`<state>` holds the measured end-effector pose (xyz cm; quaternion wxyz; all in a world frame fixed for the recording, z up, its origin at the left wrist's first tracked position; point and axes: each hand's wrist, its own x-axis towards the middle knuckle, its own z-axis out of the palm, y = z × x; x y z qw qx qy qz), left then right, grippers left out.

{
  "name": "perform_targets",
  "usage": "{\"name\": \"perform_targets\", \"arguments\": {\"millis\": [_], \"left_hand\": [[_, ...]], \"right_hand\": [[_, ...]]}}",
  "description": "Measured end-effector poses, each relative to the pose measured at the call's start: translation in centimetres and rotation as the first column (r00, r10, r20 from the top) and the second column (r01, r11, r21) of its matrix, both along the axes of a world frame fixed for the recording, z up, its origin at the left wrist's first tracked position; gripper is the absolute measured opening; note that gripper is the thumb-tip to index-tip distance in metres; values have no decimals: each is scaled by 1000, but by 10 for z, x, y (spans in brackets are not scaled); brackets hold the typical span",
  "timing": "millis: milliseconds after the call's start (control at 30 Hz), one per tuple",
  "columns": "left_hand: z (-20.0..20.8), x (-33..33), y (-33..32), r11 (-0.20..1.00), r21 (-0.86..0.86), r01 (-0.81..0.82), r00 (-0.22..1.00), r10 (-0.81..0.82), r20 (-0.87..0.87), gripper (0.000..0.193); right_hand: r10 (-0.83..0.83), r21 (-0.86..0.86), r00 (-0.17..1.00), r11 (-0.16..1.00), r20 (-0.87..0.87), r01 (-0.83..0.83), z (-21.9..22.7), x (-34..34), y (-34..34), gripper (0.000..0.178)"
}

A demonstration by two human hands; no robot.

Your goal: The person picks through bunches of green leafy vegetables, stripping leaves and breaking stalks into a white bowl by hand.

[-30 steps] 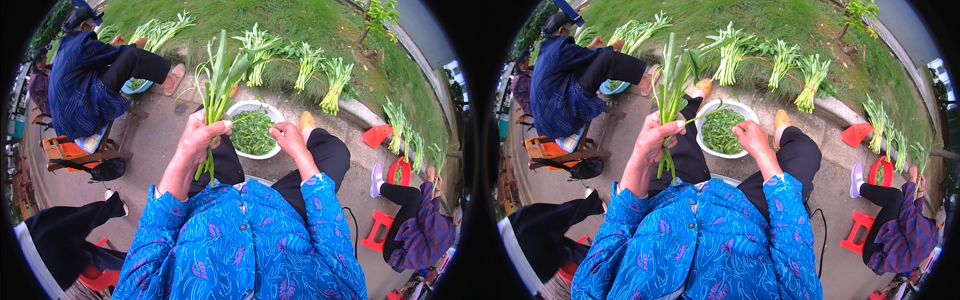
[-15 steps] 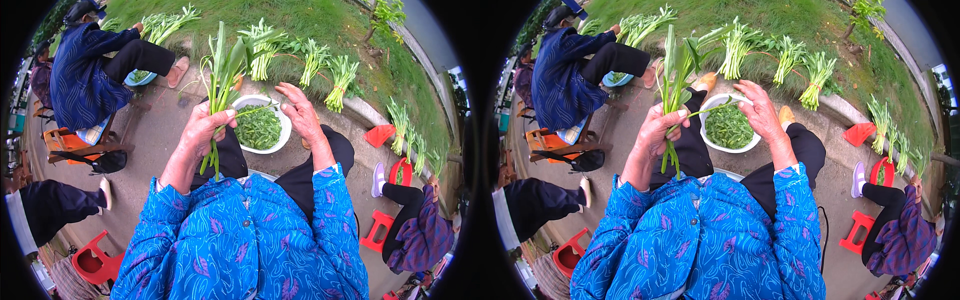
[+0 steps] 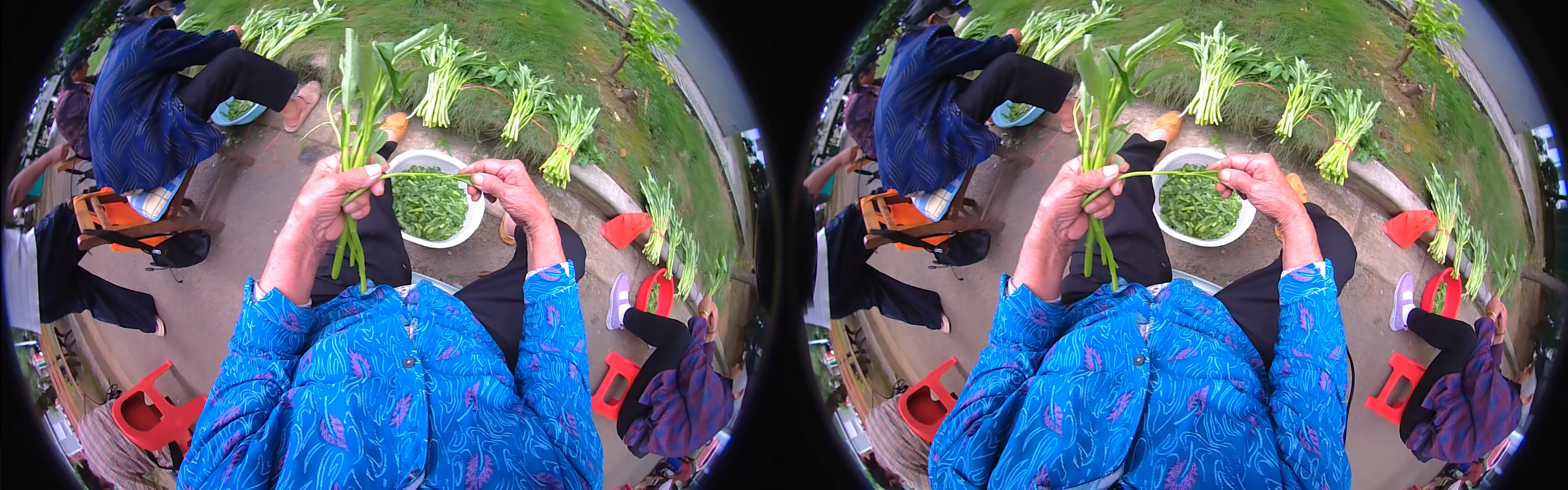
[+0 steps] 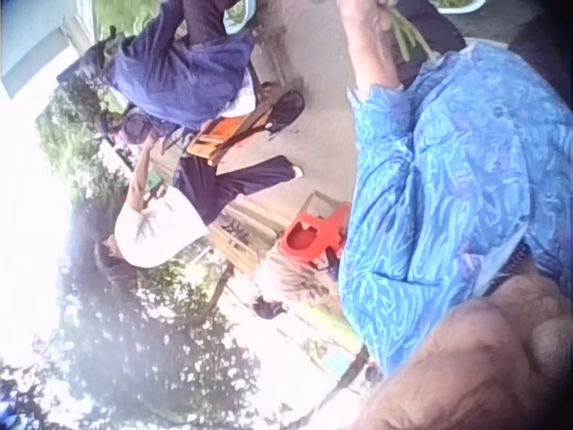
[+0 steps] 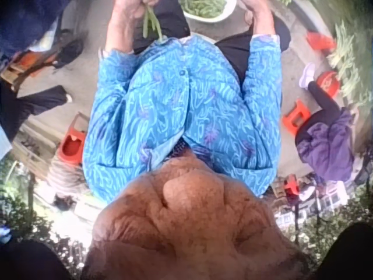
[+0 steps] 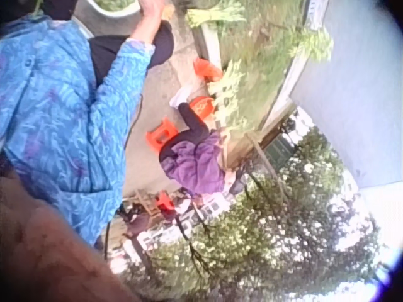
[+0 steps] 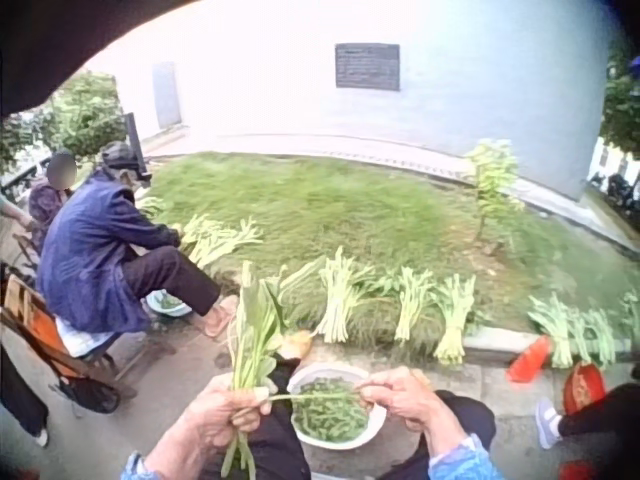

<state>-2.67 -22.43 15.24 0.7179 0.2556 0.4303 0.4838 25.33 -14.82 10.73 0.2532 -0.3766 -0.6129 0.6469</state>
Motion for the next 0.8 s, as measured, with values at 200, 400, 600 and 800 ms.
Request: {"name": "perform_targets", "arguments": {"millis": [200, 400, 600, 800], "left_hand": [[2, -1, -1, 999, 36, 7, 1000, -7, -10, 21], [7, -3, -1, 999, 47, -20, 999, 21, -33, 21], [6, -11, -7, 999, 19, -48, 998, 49, -48, 23], [3, -1, 0, 999, 31, -11, 1000, 11, 5, 21]], "right_hand": [[2, 21, 1000, 1000, -8, -2, -3, 1, 0, 20], [8, 65, 1000, 998, 2, -8, -10, 6, 3, 15], [-27, 117, 993, 993, 118, 13, -5, -8, -1, 15], [-338, 464, 913, 862, 226, 204, -43, -2, -2, 12]]}}
